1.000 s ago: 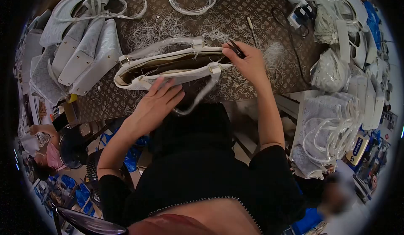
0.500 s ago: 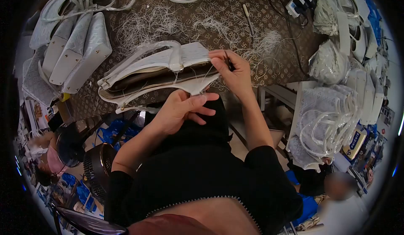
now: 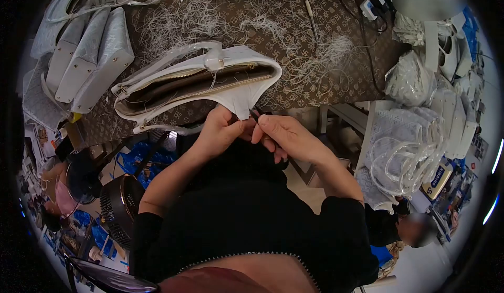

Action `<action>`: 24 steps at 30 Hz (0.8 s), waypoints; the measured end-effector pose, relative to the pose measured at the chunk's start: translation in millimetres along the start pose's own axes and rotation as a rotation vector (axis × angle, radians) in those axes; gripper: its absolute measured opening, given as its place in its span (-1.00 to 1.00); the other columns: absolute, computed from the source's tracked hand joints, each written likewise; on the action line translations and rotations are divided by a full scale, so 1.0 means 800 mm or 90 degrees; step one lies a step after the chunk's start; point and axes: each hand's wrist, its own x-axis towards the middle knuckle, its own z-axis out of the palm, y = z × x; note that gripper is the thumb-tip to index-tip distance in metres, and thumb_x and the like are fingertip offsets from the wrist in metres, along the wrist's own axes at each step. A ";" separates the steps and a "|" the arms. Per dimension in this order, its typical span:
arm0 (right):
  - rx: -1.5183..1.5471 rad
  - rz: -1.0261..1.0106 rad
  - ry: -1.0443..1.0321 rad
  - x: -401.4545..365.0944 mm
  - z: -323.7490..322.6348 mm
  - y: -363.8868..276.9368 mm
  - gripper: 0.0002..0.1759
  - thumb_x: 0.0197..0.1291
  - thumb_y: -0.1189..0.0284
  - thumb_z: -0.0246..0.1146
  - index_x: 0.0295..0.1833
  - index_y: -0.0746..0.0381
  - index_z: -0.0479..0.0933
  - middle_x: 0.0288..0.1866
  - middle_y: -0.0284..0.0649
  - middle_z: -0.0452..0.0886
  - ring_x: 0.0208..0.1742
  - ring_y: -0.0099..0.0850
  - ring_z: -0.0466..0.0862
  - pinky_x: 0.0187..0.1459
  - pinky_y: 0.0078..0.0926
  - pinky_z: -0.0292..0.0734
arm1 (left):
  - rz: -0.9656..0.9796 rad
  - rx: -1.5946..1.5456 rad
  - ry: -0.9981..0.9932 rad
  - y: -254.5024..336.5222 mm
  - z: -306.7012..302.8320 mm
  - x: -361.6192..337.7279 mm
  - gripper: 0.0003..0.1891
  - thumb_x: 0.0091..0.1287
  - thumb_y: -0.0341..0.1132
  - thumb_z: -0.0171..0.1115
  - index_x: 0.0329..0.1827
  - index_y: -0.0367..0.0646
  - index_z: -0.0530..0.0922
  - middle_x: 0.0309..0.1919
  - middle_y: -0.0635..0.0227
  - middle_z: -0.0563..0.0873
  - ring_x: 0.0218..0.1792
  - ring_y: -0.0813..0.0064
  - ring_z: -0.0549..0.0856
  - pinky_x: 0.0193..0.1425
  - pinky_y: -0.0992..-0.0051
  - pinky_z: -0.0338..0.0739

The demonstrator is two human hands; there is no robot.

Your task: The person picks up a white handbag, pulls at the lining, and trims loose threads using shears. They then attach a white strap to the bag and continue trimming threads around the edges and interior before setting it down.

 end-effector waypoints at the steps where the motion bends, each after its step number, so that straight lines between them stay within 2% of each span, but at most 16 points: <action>1: -0.024 0.002 0.022 0.001 0.006 -0.004 -0.37 0.31 -0.09 -0.17 -0.39 0.27 0.45 -0.69 -0.39 0.35 -0.72 -0.66 0.33 -0.64 -0.71 0.29 | 0.027 0.020 0.013 -0.002 -0.001 0.001 -0.79 0.26 -0.40 0.14 -0.08 -0.29 0.51 -0.37 0.32 0.66 -0.38 0.58 0.65 -0.31 0.59 0.57; 4: -0.035 0.044 0.006 0.001 0.004 -0.006 -0.37 0.31 -0.09 -0.17 -0.39 0.26 0.45 -0.69 -0.39 0.35 -0.72 -0.65 0.34 -0.65 -0.71 0.28 | 0.008 0.071 -0.001 0.003 -0.004 0.001 -0.77 0.25 -0.51 0.04 -0.05 -0.30 0.51 -0.30 0.36 0.64 -0.29 0.61 0.64 -0.24 0.59 0.56; 7: -0.074 0.068 -0.006 0.002 0.004 -0.010 -0.37 0.31 -0.08 -0.18 -0.40 0.26 0.45 -0.69 -0.40 0.35 -0.73 -0.65 0.35 -0.66 -0.72 0.28 | 0.023 0.090 0.004 -0.004 -0.006 0.004 -0.74 0.22 -0.54 0.01 -0.03 -0.29 0.52 -0.30 0.35 0.64 -0.30 0.61 0.64 -0.23 0.60 0.55; 13: -0.097 0.110 -0.002 0.007 0.004 -0.013 -0.40 0.35 -0.01 -0.17 -0.42 0.30 0.46 -0.70 -0.37 0.38 -0.74 -0.62 0.40 -0.68 -0.73 0.31 | 0.082 0.160 0.004 -0.010 -0.010 0.007 -0.71 0.21 -0.56 0.00 0.00 -0.30 0.51 -0.27 0.32 0.65 -0.26 0.58 0.66 -0.20 0.57 0.56; 24: -0.107 0.117 0.023 0.008 0.006 -0.016 -0.38 0.34 -0.05 -0.20 -0.43 0.26 0.44 -0.72 -0.40 0.35 -0.76 -0.65 0.35 -0.70 -0.74 0.26 | 0.097 0.194 0.022 -0.022 -0.010 0.010 -0.73 0.20 -0.57 0.04 -0.03 -0.31 0.53 -0.26 0.28 0.66 -0.25 0.57 0.65 -0.17 0.55 0.56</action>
